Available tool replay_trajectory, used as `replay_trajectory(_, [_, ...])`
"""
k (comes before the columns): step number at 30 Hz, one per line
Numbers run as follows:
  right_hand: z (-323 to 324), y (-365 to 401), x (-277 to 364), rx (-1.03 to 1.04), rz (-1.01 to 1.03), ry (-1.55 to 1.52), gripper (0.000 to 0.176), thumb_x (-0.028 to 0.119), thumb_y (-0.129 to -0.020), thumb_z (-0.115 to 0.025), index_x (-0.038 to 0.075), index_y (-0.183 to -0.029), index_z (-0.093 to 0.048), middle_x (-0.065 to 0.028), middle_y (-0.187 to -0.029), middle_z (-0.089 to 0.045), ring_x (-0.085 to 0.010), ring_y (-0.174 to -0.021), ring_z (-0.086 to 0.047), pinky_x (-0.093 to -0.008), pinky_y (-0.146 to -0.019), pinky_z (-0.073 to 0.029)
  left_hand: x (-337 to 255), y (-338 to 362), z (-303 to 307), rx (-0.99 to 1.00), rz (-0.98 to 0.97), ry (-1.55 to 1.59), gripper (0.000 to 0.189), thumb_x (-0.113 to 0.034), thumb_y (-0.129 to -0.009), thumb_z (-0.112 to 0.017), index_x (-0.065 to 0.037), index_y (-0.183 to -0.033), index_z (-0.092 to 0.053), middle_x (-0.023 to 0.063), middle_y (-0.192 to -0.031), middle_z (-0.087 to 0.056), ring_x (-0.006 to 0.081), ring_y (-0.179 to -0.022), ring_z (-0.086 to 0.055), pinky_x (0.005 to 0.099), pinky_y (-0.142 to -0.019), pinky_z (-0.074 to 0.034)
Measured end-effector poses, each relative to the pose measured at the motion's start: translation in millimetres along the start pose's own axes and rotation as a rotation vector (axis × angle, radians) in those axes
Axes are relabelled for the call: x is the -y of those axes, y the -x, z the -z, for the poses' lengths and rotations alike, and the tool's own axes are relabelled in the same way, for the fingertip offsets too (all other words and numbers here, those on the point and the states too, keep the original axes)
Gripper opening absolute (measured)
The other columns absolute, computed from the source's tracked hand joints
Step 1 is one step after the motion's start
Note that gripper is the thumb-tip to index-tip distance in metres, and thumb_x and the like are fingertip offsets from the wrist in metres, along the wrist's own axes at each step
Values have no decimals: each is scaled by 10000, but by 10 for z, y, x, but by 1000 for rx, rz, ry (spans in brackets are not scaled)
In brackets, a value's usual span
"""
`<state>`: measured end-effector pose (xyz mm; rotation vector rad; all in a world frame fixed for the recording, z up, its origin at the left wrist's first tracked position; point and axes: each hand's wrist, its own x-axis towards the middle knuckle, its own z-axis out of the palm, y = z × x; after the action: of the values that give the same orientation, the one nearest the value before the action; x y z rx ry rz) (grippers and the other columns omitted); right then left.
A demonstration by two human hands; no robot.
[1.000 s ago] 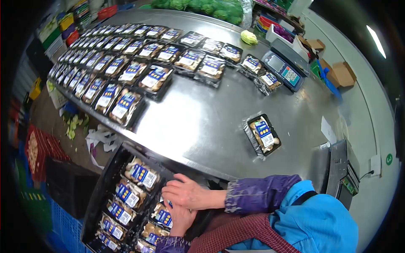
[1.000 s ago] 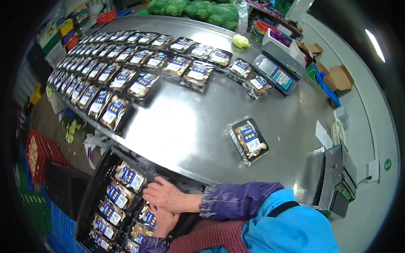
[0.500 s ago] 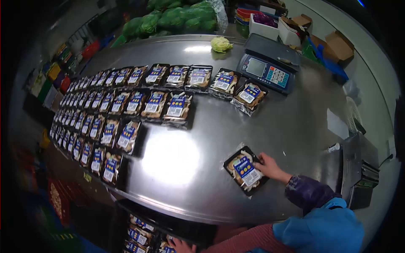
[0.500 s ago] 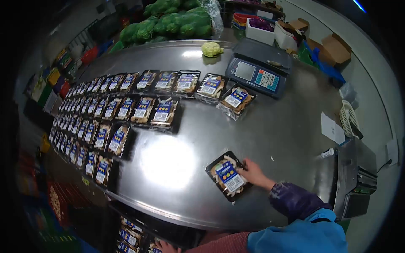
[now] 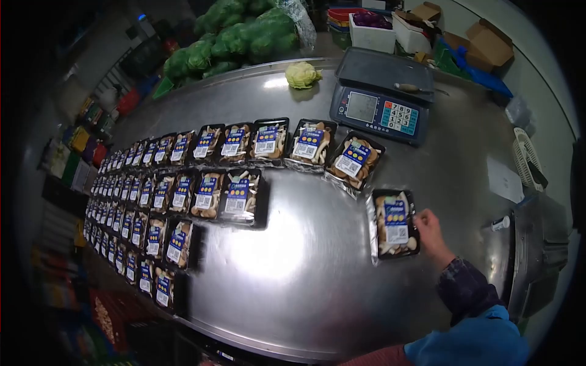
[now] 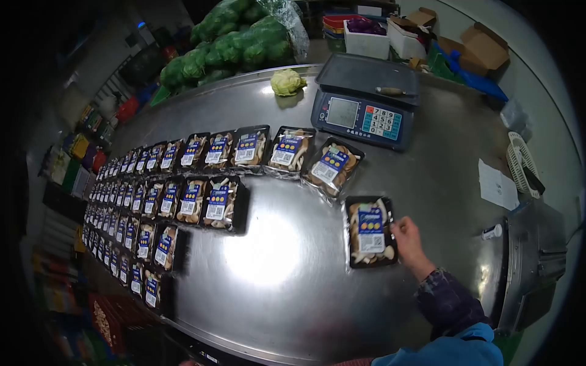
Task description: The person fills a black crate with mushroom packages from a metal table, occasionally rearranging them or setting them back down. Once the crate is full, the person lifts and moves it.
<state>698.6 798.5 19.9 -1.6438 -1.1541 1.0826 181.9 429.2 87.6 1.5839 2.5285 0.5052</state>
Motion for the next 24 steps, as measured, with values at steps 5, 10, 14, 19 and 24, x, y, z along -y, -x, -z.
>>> replay_trajectory(5, [166,-485,25,-199,-4,2,144,116,-847,-539,19,-769,-466,-16,-652,-479,-72,-622,-433,-251,-562,-379,-1331,-1991,-93,-151,-227,323,349,32,-729,-522,9,-1074,-475,139,-1076,-448,255,-986,-457,335,-829,-379])
replay_trajectory(10, [457,-903,-93,-183,75,158,135,92,-834,-545,13,-772,-455,-37,-706,-527,-85,-638,-484,-241,-555,-417,-2910,-3362,-1171,85,-633,488,498,-112,-801,-577,47,-1223,-367,213,-1188,-425,353,-1125,-395,378,-960,-309])
replay_trajectory(14, [668,-1103,115,-139,8,-26,208,163,-833,-559,-5,-894,-454,-97,-849,-592,-149,-688,-578,-268,-476,-505,-3615,-4210,-1824,60,-606,382,638,-235,-803,-586,92,-1265,-292,281,-1100,-491,405,-1042,-453,429,-886,-355])
replay_trajectory(19, [604,-1009,357,-66,-41,247,349,269,-833,-563,-37,-981,-484,-144,-871,-596,-169,-697,-596,-271,-464,-496,-3985,-4537,-2213,135,-355,101,705,-409,-811,-542,33,-1297,-288,214,-1223,-435,348,-1165,-364,535,-908,-302])
replay_trajectory(24, [601,-1127,88,131,-9,289,282,230,-837,-539,-45,-773,-523,-121,-644,-570,-174,-576,-550,-306,-471,-429,-4179,-4575,-2359,63,-407,-105,708,-512,-818,-472,4,-1282,-333,180,-1283,-375,314,-1242,-271,630,-913,-212])
